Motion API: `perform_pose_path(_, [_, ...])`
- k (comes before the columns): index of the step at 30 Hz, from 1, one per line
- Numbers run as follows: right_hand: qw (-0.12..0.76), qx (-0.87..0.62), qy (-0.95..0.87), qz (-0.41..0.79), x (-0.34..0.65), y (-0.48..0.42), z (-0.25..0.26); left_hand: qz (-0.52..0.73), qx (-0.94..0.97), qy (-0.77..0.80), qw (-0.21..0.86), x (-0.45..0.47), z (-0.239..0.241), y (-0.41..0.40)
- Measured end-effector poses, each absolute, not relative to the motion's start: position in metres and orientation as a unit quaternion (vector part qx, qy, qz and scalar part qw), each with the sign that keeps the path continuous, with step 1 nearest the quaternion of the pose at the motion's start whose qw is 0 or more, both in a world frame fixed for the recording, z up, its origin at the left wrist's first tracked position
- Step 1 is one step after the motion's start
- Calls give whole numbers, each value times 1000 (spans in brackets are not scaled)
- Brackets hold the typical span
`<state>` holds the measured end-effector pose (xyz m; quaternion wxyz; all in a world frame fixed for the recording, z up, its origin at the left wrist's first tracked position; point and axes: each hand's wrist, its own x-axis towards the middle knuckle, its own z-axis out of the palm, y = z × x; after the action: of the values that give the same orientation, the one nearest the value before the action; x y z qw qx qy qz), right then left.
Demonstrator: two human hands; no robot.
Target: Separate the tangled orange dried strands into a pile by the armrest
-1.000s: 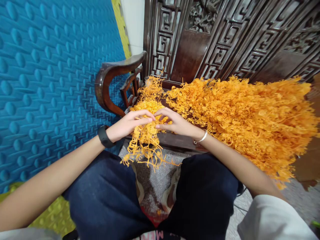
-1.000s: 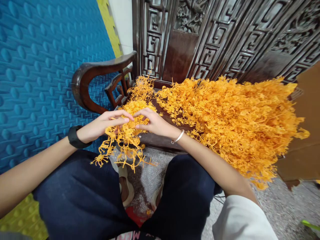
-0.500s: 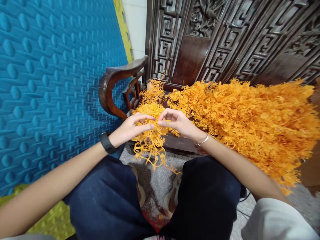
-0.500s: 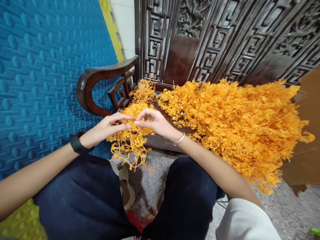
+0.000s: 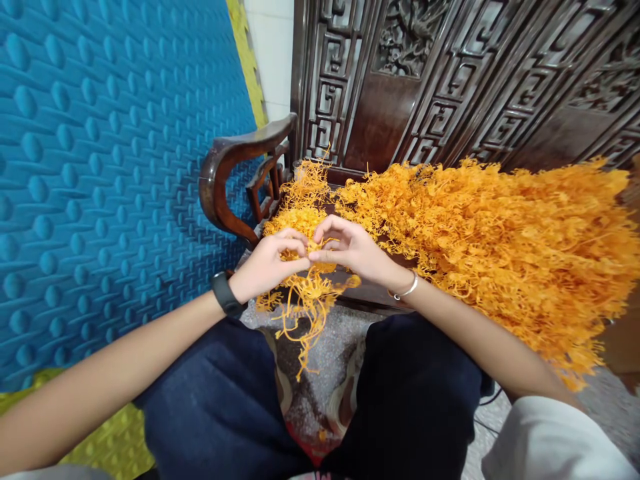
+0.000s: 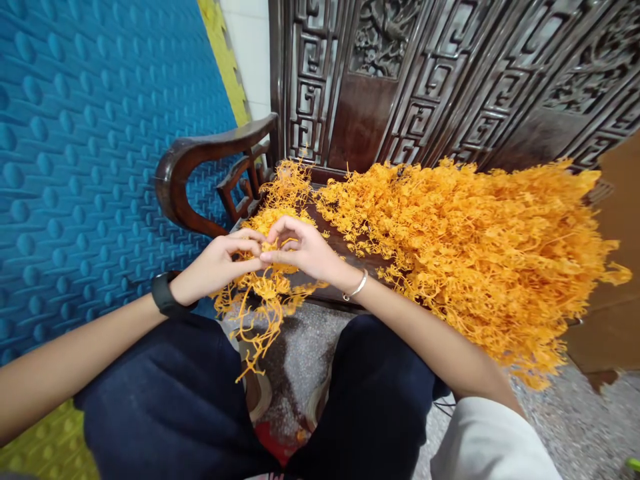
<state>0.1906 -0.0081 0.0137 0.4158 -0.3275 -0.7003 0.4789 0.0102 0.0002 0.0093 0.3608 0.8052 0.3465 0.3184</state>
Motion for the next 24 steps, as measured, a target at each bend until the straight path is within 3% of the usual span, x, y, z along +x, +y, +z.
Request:
perform_pose_path(5, [398,-340,-752,402,191,-7,13,317,808,337,366,11,4,3])
perform_pose_path(17, [461,-443,-747,181,195,7,15,340,736,343,474,20,11,3])
perform_pose_path(22, [582,-575,-569,81,246,44,22,339,709,364,499,14,9,-14])
perform_pose_path(24, [527,-609,-585,101,269,54,13,328,706,362,513,10,6,-17])
